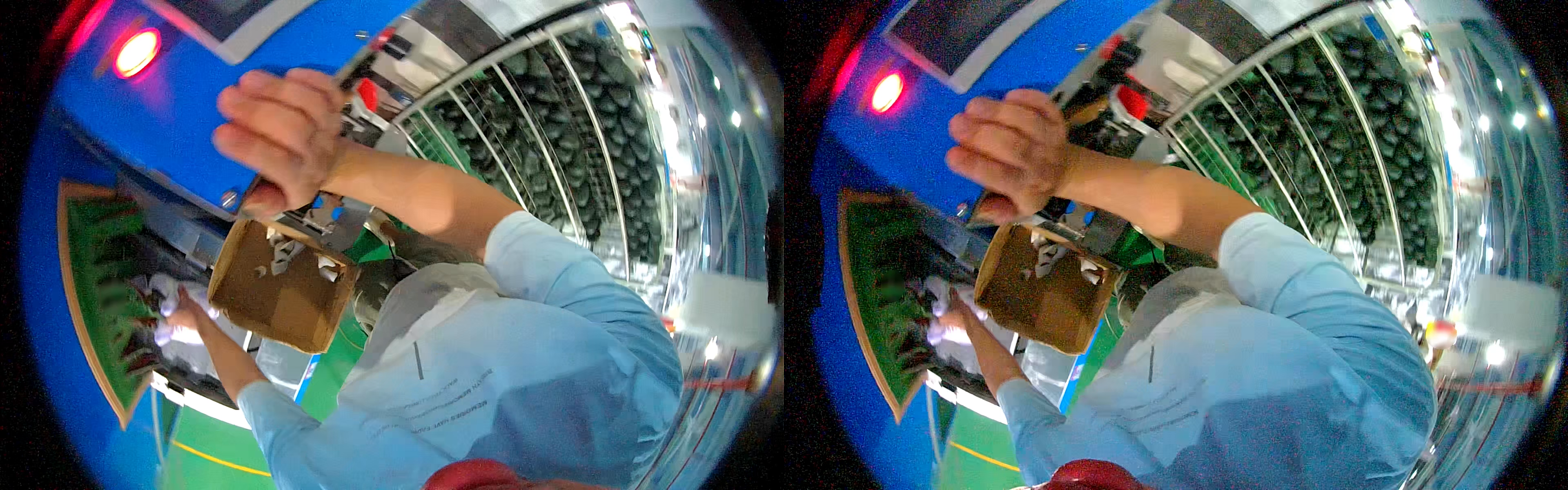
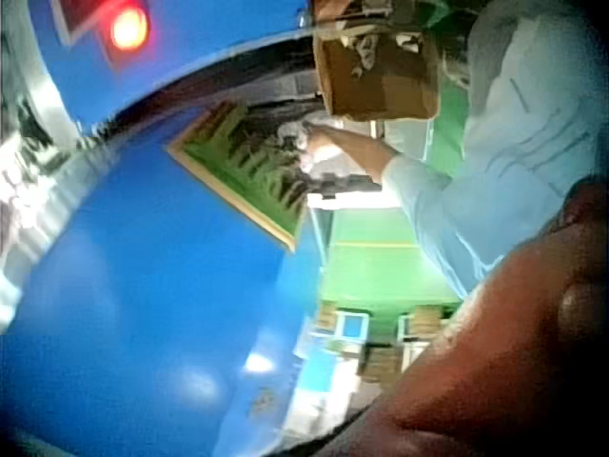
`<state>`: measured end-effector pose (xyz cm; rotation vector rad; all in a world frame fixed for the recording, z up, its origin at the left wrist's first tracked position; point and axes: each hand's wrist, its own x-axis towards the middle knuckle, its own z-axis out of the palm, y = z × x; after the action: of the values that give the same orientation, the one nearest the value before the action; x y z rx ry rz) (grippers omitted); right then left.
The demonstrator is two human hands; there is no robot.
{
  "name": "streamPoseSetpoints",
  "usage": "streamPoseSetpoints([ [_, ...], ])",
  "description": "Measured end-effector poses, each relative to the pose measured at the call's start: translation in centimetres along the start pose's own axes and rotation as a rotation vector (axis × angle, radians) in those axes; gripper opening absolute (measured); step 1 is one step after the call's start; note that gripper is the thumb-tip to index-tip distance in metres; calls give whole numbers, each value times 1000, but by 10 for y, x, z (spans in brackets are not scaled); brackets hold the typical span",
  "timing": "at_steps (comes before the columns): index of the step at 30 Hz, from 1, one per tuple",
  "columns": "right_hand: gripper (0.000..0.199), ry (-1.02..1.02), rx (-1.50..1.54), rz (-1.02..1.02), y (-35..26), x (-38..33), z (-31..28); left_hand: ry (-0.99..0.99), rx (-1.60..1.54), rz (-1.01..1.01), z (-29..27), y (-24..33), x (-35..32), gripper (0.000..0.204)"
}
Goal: The person takes shoes from a conveyor belt, fits them onto a metallic shoe last, and places them into an oven-like machine. They repeat this cycle with different shoes, also handling a dark-colored shoe from another worker.
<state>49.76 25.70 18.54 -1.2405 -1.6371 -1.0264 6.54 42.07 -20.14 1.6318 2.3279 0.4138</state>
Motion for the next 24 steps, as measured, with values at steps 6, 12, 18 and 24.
streamPoseSetpoints([
  [6, 54, 49, 19, 10, 3, 0, -8, -286, -183, -216, -111, 5, -9, 50],
  [12, 59, 24, 118, 158, -11, 1, -16, -213, -1224, -224, -213, -51, -113, 27],
  [18, 107, -433, 748, 638, -123, -32, -117, -421, -1225, -179, -231, 15, -289, 26],
  [24, 86, -1013, 1366, 1247, -113, -56, -168, -525, -1054, 190, -243, 139, -378, 25],
])
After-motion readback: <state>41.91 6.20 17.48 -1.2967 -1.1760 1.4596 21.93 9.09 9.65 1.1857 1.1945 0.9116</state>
